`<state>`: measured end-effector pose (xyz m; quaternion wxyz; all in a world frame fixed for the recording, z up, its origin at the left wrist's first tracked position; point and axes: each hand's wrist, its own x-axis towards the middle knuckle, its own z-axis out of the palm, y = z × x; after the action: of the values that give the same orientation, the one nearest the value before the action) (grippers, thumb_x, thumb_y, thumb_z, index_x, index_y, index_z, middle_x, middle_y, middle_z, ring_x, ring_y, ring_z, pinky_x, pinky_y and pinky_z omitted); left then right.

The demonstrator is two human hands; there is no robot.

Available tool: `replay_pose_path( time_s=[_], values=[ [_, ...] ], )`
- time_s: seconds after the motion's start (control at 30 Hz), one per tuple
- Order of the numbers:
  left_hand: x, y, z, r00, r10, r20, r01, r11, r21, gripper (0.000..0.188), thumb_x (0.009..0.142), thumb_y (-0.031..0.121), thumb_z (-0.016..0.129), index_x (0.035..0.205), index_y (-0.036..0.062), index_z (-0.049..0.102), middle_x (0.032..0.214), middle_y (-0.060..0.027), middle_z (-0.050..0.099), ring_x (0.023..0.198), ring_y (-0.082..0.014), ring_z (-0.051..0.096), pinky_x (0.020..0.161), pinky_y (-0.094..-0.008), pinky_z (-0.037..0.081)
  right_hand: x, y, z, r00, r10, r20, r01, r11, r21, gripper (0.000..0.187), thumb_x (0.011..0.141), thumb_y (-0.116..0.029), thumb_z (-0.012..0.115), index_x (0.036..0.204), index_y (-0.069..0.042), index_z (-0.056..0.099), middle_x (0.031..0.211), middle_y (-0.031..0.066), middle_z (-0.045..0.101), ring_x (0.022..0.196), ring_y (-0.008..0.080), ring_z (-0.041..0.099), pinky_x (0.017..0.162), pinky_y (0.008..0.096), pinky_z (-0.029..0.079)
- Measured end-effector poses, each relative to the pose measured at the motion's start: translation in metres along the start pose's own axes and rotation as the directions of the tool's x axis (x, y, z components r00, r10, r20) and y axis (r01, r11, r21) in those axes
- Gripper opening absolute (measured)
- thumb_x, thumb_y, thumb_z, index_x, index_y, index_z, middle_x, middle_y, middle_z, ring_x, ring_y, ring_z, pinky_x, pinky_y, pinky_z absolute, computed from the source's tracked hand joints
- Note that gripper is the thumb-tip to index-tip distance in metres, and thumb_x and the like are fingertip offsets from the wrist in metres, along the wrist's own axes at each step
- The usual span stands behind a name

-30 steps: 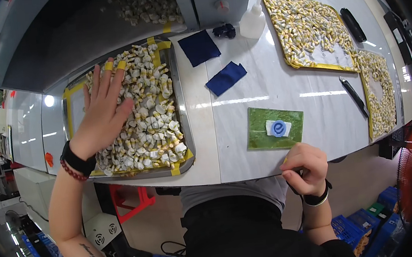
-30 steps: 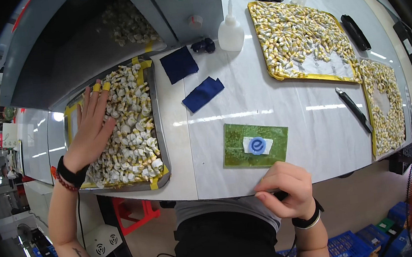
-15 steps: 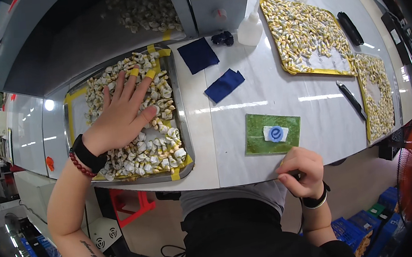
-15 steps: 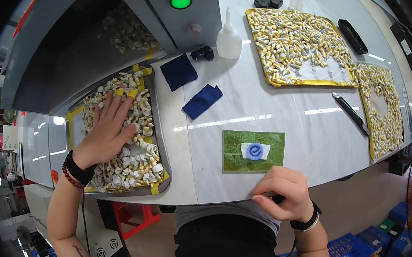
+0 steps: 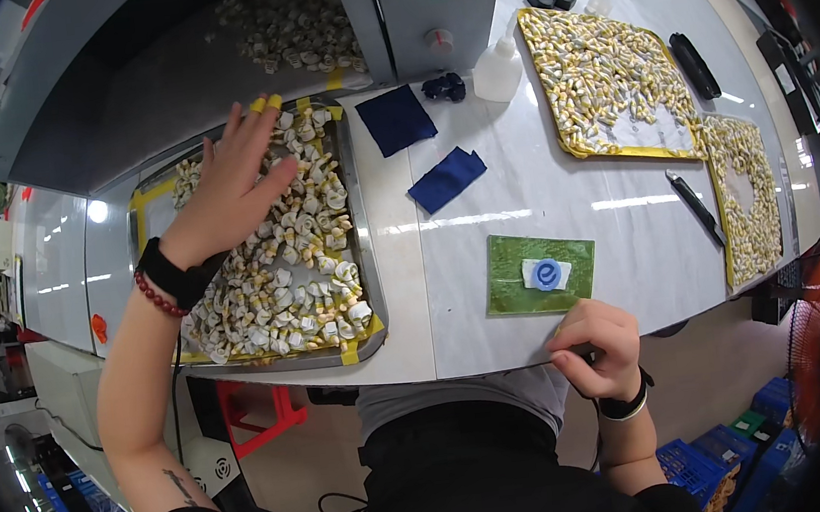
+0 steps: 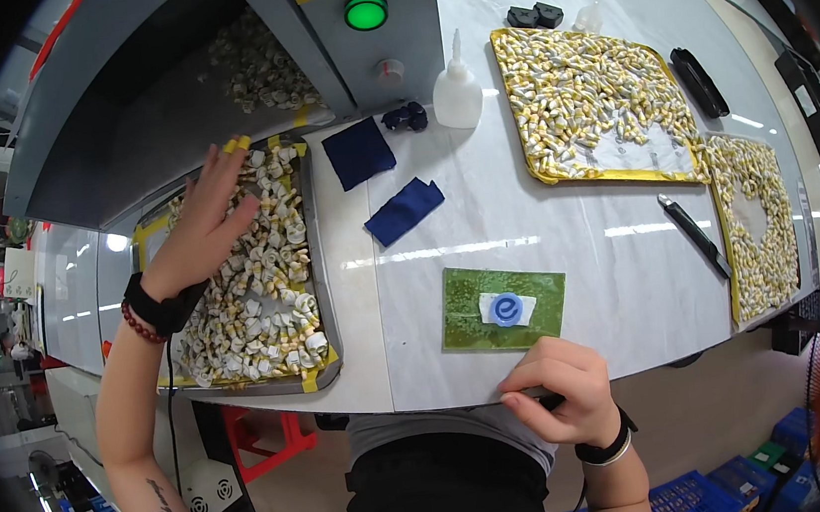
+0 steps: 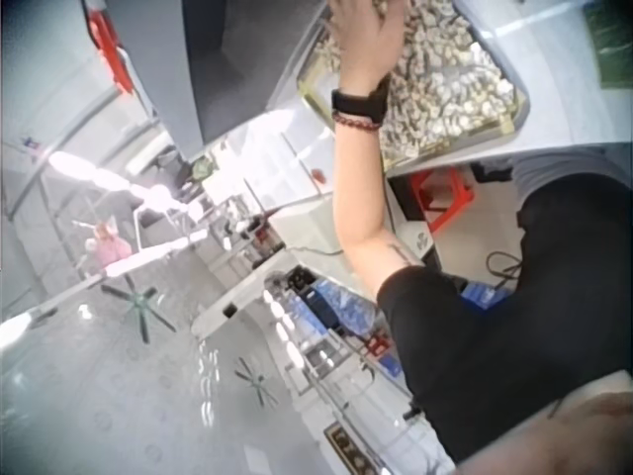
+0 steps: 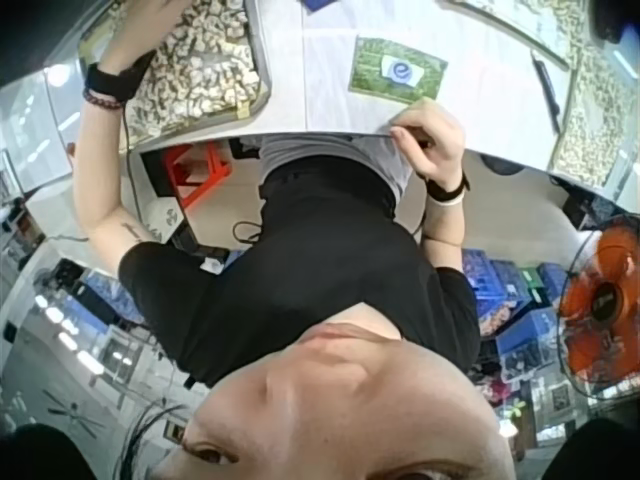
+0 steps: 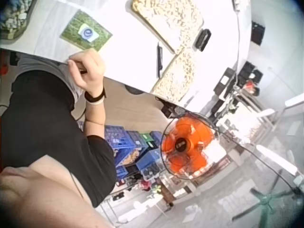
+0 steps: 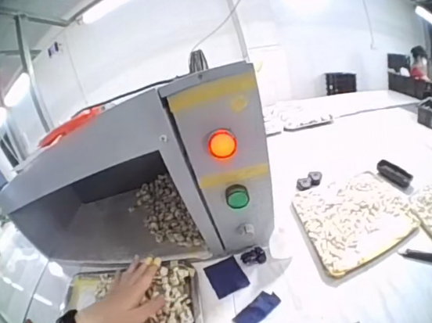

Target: The person peels the outer layer off small snail-like objects using their fingers. They pick up each item from a tray, remove the shell or casing, and place the processed item onto a separate tray. The process is repeated continuously throughout the clip.

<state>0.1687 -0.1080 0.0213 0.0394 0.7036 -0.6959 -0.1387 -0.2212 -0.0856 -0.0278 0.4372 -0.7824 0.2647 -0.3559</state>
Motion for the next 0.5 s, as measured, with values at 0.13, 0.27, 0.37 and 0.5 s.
replay_pose_path(
  time_s=[0.13, 0.27, 0.37, 0.5],
  values=[
    [0.003, -0.001, 0.008, 0.982, 0.142, 0.124, -0.149, 0.988, 0.050, 0.065, 0.093, 0.042, 0.045, 0.143, 0.0058, 0.025, 0.148, -0.0172, 0.025, 0.141, -0.0353, 0.009, 0.110, -0.0569, 0.006, 0.000, 0.001, 0.000, 1.000, 0.000, -0.006, 0.000, 1.000, 0.003, 0.007, 0.068, -0.001, 0.069, 0.073, -0.002, 0.064, 0.066, 0.0067, 0.061, 0.055, 0.0162, 0.055, 0.047, 0.0249, 0.041],
    [0.006, 0.005, 0.002, 0.984, 0.133, 0.115, -0.133, 0.991, -0.009, 0.061, 0.094, 0.042, 0.041, 0.144, 0.0098, 0.025, 0.149, -0.0178, 0.023, 0.141, -0.0348, 0.006, 0.110, -0.0559, 0.005, 0.000, 0.000, 0.000, 1.000, 0.005, -0.009, -0.005, 1.000, 0.011, 0.008, 0.068, -0.001, 0.069, 0.074, -0.002, 0.064, 0.066, 0.0067, 0.061, 0.055, 0.0164, 0.055, 0.048, 0.0249, 0.041],
    [0.001, 0.012, 0.007, 0.987, 0.149, 0.056, -0.154, 0.984, 0.086, 0.060, 0.093, 0.048, 0.040, 0.143, 0.0146, 0.029, 0.148, -0.0177, 0.026, 0.140, -0.0367, 0.008, 0.109, -0.0591, 0.002, 0.000, 0.000, -0.001, 1.000, -0.002, 0.003, 0.002, 1.000, 0.004, 0.008, 0.068, -0.001, 0.069, 0.074, -0.002, 0.064, 0.066, 0.0068, 0.061, 0.055, 0.0165, 0.055, 0.048, 0.0249, 0.041],
    [-0.006, 0.023, 0.008, 0.980, 0.128, 0.152, -0.162, 0.959, 0.232, 0.060, 0.093, 0.050, 0.039, 0.143, 0.0172, 0.030, 0.149, -0.0179, 0.023, 0.141, -0.0363, 0.008, 0.109, -0.0580, -0.001, 0.000, -0.001, -0.001, 1.000, 0.005, 0.009, -0.005, 1.000, 0.002, 0.008, 0.068, -0.001, 0.069, 0.074, -0.002, 0.065, 0.067, 0.0066, 0.061, 0.056, 0.0167, 0.055, 0.048, 0.0253, 0.041]
  ],
)
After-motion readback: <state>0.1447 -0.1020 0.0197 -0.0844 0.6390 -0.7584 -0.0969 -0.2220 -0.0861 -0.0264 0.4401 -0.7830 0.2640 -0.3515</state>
